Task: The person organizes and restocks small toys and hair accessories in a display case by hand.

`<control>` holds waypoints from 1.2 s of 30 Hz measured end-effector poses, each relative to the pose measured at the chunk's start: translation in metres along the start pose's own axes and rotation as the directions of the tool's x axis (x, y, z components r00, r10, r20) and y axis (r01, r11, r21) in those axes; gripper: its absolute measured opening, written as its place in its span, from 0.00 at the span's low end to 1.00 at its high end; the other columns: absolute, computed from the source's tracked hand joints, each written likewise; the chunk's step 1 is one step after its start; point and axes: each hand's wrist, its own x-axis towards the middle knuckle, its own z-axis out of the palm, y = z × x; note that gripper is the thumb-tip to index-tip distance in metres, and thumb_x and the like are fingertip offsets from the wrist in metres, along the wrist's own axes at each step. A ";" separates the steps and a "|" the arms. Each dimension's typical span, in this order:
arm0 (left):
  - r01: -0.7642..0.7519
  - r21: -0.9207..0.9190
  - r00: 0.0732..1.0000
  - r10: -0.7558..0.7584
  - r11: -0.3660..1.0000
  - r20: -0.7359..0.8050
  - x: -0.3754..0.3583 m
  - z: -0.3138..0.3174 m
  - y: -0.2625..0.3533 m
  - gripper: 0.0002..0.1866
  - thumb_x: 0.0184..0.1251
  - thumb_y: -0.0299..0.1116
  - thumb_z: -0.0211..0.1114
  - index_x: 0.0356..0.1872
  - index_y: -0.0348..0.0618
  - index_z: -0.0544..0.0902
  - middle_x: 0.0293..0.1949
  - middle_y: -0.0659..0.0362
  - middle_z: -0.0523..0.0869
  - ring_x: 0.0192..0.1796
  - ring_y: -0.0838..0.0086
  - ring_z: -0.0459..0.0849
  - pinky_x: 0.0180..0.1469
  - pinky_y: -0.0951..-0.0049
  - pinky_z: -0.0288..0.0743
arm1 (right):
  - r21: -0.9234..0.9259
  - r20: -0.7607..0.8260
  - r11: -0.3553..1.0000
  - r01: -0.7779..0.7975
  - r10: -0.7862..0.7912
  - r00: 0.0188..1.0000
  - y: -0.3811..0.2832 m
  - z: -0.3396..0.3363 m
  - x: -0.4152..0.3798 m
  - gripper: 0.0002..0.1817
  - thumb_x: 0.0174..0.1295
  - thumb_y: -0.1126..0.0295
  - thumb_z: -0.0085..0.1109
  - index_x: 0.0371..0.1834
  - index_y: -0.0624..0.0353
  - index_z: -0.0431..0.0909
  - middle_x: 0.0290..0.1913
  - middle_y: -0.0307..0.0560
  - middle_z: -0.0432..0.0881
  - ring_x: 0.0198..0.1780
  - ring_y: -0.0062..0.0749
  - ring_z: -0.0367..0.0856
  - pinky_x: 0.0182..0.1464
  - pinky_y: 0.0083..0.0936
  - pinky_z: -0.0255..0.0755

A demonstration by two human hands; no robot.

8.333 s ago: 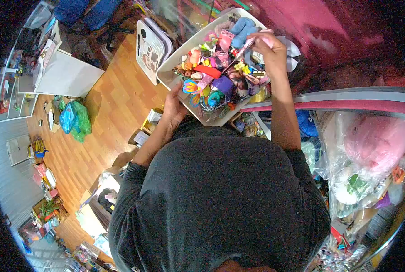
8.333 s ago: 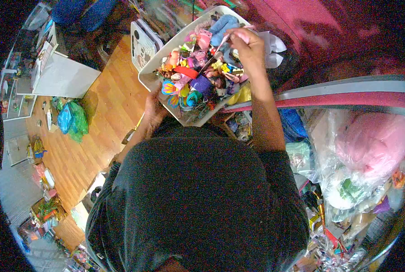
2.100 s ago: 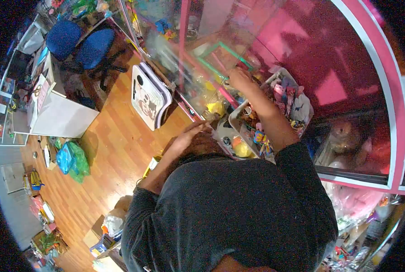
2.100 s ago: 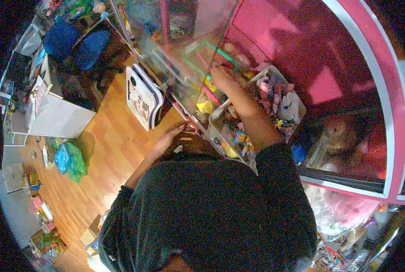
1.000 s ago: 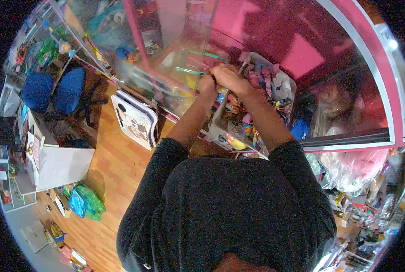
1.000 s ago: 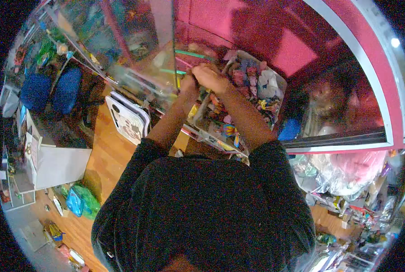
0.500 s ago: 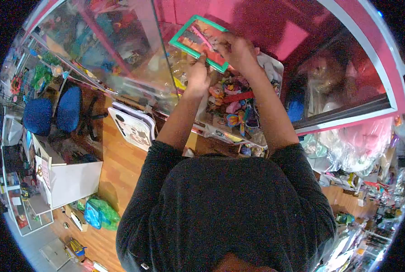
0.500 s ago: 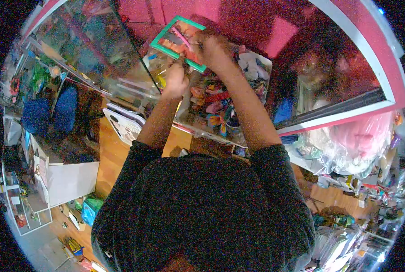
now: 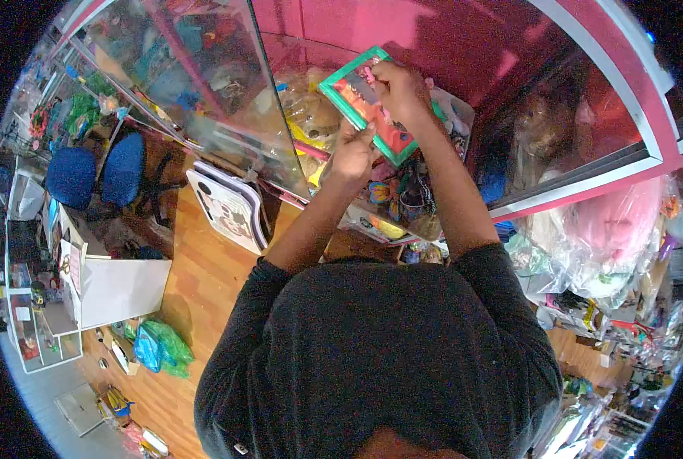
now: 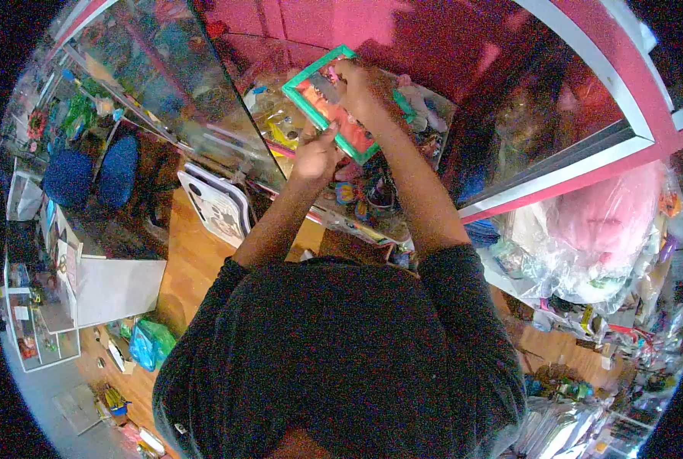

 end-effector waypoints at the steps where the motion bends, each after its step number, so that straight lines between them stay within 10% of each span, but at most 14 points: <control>1: 0.003 -0.004 1.000 -0.003 1.000 -0.006 -0.003 0.002 0.003 0.21 0.62 0.21 0.45 0.56 0.51 0.62 0.50 0.61 0.72 0.50 0.73 0.73 0.44 0.68 0.75 | 0.043 0.051 0.996 -0.084 0.082 0.995 0.000 -0.002 0.000 0.11 0.48 0.74 0.53 0.37 0.57 0.75 0.34 0.52 0.78 0.35 0.47 0.78 0.37 0.30 0.72; 10: -0.005 -0.063 1.000 0.007 0.998 0.020 -0.017 0.001 0.015 0.15 0.63 0.24 0.47 0.51 0.46 0.66 0.48 0.60 0.74 0.48 0.72 0.75 0.44 0.64 0.76 | 0.286 -0.124 0.946 -0.152 0.194 0.973 -0.003 -0.020 -0.027 0.07 0.49 0.73 0.57 0.30 0.64 0.75 0.27 0.45 0.80 0.28 0.23 0.78 0.30 0.20 0.70; 26: -0.014 -0.017 0.997 0.015 1.000 0.073 -0.014 0.006 0.021 0.10 0.59 0.26 0.54 0.42 0.46 0.72 0.43 0.59 0.76 0.45 0.70 0.76 0.41 0.64 0.75 | 0.165 -0.587 0.986 0.030 0.073 0.807 0.007 -0.044 -0.083 0.06 0.50 0.75 0.56 0.32 0.62 0.74 0.28 0.40 0.75 0.34 0.22 0.72 0.36 0.18 0.66; 31: 0.004 0.177 0.994 0.016 0.984 -0.108 -0.004 0.010 0.060 0.10 0.57 0.27 0.57 0.41 0.41 0.72 0.36 0.60 0.78 0.38 0.73 0.77 0.36 0.71 0.75 | 0.631 -0.417 0.761 -0.148 0.494 0.763 -0.019 -0.067 -0.100 0.09 0.52 0.77 0.52 0.38 0.64 0.72 0.40 0.46 0.71 0.41 0.29 0.70 0.43 0.22 0.66; 36: 0.083 0.435 0.996 -0.084 0.896 -0.016 0.002 0.001 0.073 0.14 0.57 0.26 0.57 0.46 0.38 0.71 0.36 0.58 0.78 0.35 0.77 0.77 0.36 0.77 0.73 | 0.488 -0.522 0.865 -0.116 0.395 0.756 0.005 -0.057 -0.119 0.10 0.54 0.76 0.51 0.40 0.64 0.71 0.41 0.47 0.70 0.43 0.30 0.70 0.45 0.23 0.65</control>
